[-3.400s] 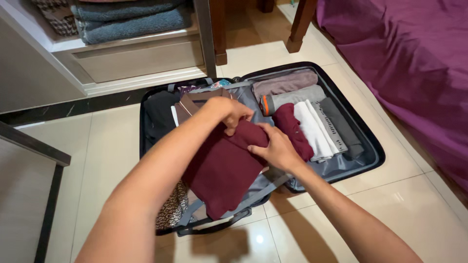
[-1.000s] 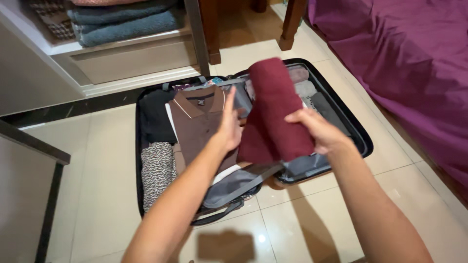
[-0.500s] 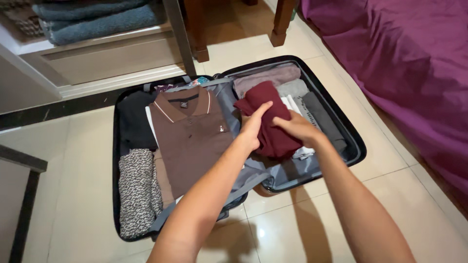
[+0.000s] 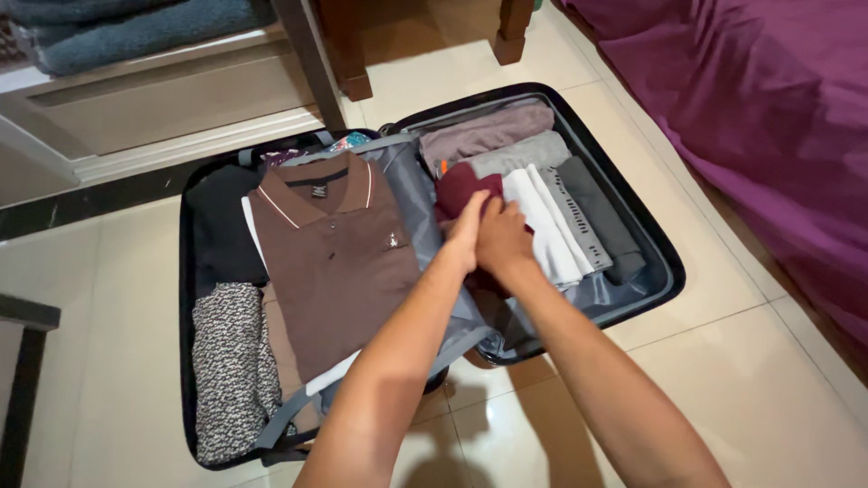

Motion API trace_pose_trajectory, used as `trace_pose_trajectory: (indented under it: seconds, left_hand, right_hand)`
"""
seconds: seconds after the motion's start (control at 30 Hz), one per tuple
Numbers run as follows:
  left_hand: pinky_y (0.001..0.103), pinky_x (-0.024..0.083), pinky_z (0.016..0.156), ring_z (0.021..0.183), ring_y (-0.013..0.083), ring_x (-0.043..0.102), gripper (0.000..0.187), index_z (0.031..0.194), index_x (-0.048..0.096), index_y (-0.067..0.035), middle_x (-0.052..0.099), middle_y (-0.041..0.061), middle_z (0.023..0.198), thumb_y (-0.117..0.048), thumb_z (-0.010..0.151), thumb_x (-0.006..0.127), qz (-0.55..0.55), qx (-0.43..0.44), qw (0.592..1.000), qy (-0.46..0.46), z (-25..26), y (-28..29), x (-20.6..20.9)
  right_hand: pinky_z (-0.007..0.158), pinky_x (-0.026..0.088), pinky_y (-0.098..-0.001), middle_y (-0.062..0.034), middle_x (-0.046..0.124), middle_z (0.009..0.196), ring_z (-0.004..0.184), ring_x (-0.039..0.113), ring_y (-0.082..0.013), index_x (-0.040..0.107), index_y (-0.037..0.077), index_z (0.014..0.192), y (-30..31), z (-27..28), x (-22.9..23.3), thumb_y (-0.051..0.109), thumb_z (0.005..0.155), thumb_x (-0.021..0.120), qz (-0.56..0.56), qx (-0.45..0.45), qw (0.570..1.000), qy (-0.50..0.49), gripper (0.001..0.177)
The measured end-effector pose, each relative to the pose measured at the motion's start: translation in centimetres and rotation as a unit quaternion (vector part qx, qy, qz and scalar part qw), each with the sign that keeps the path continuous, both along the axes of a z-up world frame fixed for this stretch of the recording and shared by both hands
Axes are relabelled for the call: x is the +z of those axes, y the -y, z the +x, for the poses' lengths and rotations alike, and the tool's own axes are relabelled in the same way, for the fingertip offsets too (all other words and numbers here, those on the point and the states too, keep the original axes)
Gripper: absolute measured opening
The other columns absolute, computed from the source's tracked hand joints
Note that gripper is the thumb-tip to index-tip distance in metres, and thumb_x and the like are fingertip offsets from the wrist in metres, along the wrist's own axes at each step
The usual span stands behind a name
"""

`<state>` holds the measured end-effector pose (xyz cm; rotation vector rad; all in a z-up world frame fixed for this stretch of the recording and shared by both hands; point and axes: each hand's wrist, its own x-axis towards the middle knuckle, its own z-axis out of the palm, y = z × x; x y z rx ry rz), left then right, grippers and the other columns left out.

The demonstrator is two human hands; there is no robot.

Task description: The person folds and places various clothing items and towels into an open suitcase on the floor. They retrieve items from a nearby drawer and wardrobe, arranging shirts, pants, and towels neatly inside the luggage.

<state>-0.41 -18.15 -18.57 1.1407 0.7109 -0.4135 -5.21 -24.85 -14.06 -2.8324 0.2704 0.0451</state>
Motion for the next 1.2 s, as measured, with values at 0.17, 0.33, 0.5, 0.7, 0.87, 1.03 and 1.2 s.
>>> trace_pose_trajectory:
  seconds: [0.17, 0.33, 0.5, 0.7, 0.87, 1.03, 1.2]
  left_hand:
    - [0.048, 0.05, 0.106, 0.132, 0.0342, 0.058, 0.117, 0.16, 0.018, -0.008, 0.046, 0.022, 0.155, -0.054, 0.067, 0.072, 0.007, -0.014, 0.999, 0.044, 2.0, -1.4, -4.9]
    - [0.044, 0.032, 0.122, 0.15, 0.0372, 0.034, 0.098, 0.16, 0.004, 0.001, 0.025, 0.029, 0.164, -0.04, 0.094, 0.065, 0.231, -0.012, 0.963, 0.142, 4.5, -0.2, -8.1]
    - [0.05, 0.03, 0.12, 0.148, 0.0482, 0.031, 0.094, 0.168, 0.005, -0.024, 0.018, 0.031, 0.165, -0.013, 0.087, 0.053, 0.428, -0.136, 0.87, 0.204, 2.6, -0.3, -4.6]
    - [0.051, 0.024, 0.122, 0.15, 0.0523, 0.013, 0.066, 0.16, 0.032, -0.021, 0.005, 0.038, 0.167, -0.033, 0.099, 0.053, 0.553, -0.131, 0.753, 0.332, -2.0, 0.1, 0.6]
    - [0.067, 0.01, 0.122, 0.156, 0.0378, 0.003, 0.062, 0.155, 0.037, -0.029, 0.008, 0.018, 0.168, -0.049, 0.098, 0.053, 0.609, -0.272, 0.678, 0.31, -1.3, -0.1, 3.6]
    - [0.078, 0.017, 0.114, 0.157, 0.0343, 0.008, 0.047, 0.144, 0.053, -0.027, 0.017, 0.012, 0.167, -0.022, 0.098, 0.056, 0.607, -0.359, 0.652, 0.278, 1.2, -1.4, 4.6]
    - [0.077, 0.036, 0.105, 0.15, 0.038, 0.026, 0.043, 0.136, 0.058, -0.017, 0.032, 0.017, 0.161, -0.008, 0.094, 0.061, 0.615, -0.35, 0.638, 0.305, 3.6, -1.7, 2.6]
  right_hand:
    - [0.088, 0.052, -0.0615, -0.0223, 0.051, 0.135, 0.124, 0.054, -0.0399, 0.031, 0.011, 0.157, -2.4, -1.3, -1.7, 0.03, 0.094, 0.059, -0.099, 0.029, 0.994, 0.044, 0.071]
    - [0.09, 0.042, -0.0639, -0.0285, 0.041, 0.144, 0.127, 0.044, -0.0462, 0.031, 0.005, 0.154, -1.4, -3.2, -3.5, 0.034, 0.088, 0.064, -0.037, 0.105, 0.991, 0.074, 0.079]
    - [0.091, 0.044, -0.0536, -0.0244, 0.045, 0.148, 0.129, 0.047, -0.0404, 0.052, 0.007, 0.137, -0.8, -5.7, -7.3, 0.032, 0.092, 0.058, -0.124, 0.163, 0.966, 0.16, 0.051]
    - [0.083, 0.043, -0.0503, -0.0131, 0.059, 0.14, 0.125, 0.049, -0.0328, 0.056, 0.01, 0.143, -1.3, -6.0, -10.1, 0.031, 0.095, 0.051, -0.294, 0.215, 0.914, 0.181, 0.053]
    - [0.088, 0.043, -0.0468, -0.0147, 0.057, 0.139, 0.128, 0.051, -0.032, 0.057, 0.01, 0.142, -2.0, -6.5, -8.8, 0.03, 0.092, 0.052, -0.337, 0.212, 0.897, 0.192, 0.053]
    - [0.094, 0.044, -0.0429, -0.0227, 0.057, 0.139, 0.125, 0.053, -0.0324, 0.06, 0.009, 0.135, -1.7, -8.1, -3.1, 0.019, 0.091, 0.056, -0.258, 0.228, 0.919, 0.193, 0.046]
    - [0.099, 0.046, -0.0507, -0.0196, 0.062, 0.121, 0.117, 0.056, -0.0369, 0.063, 0.005, 0.123, 0.2, -10.6, 1.0, 0.022, 0.092, 0.065, 0.079, 0.088, 0.976, 0.182, 0.035]
